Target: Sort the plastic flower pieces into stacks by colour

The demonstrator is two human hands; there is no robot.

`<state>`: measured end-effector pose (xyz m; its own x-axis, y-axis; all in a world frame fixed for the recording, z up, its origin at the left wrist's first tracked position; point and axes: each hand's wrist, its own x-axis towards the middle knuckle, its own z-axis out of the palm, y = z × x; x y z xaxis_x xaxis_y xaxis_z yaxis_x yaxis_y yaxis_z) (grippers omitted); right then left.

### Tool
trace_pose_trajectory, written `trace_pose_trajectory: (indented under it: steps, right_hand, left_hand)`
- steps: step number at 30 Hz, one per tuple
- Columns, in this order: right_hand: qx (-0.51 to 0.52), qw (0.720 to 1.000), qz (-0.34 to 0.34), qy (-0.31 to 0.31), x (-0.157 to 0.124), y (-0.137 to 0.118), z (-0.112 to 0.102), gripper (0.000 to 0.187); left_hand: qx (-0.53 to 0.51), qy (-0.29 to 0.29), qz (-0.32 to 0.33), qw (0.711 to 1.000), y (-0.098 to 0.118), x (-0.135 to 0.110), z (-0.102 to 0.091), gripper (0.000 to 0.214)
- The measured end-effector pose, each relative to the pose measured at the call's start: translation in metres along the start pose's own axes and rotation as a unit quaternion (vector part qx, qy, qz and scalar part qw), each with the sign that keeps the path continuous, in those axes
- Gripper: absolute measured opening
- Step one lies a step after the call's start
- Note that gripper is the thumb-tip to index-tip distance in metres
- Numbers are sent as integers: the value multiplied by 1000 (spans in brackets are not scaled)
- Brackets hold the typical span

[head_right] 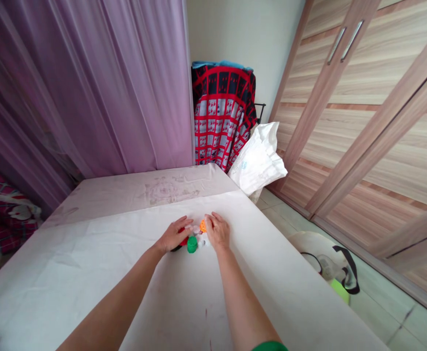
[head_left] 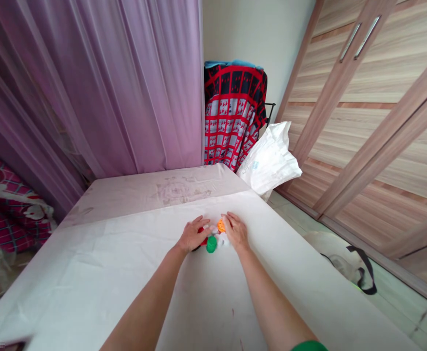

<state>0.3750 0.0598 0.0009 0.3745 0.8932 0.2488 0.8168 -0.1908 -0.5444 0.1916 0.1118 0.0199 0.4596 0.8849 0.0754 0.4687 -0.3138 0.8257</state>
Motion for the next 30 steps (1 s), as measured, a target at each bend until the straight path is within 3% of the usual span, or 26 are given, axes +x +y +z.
trace_pose_trajectory:
  steps: [3,8,12,17,19,21,22,24,26,27,28,30]
  right_hand:
    - [-47,998,-9,-30,-9,-27,8,44]
    - [-107,985,-50,-123,-29,-87,25,52]
    - [-112,970,-123,-178,-46,-129,40,59]
    - [-86,943,-218,-239,-73,-155,48,62]
    - [-68,931,-263,-243,-79,-150,43,59]
    - [-65,937,-271,-210,-76,-130,32,54]
    - [-82,949,-243,-182,-70,-115,24,53]
    - [-145,977,-106,-118,-55,-77,8,53]
    - [-201,975,47,-76,-37,-42,-4,58]
    - [-215,968,96,-84,-30,-29,-7,59]
    - [-225,964,106,-91,-24,-20,-8,61]
    - [-225,965,60,-117,-17,-18,-2,60]
  left_hand:
    - [127,-47,24,990,-12,-8,-9,58]
    - [239,-14,-23,971,-42,-57,-42,74]
    - [282,55,-47,957,-68,-108,-58,80]
    - [277,189,-82,938,-87,-157,-56,84]
    - [263,212,-74,938,-90,-169,-56,84]
    - [257,222,-62,939,-91,-176,-58,84]
    - [259,220,-57,939,-90,-177,-60,84]
    - [275,194,-43,941,-88,-176,-64,82]
    - [300,137,-21,944,-83,-171,-66,79]
    - [311,105,-6,945,-79,-168,-65,79]
    - [320,77,11,944,-76,-165,-64,80]
    - [328,36,42,943,-69,-159,-59,83]
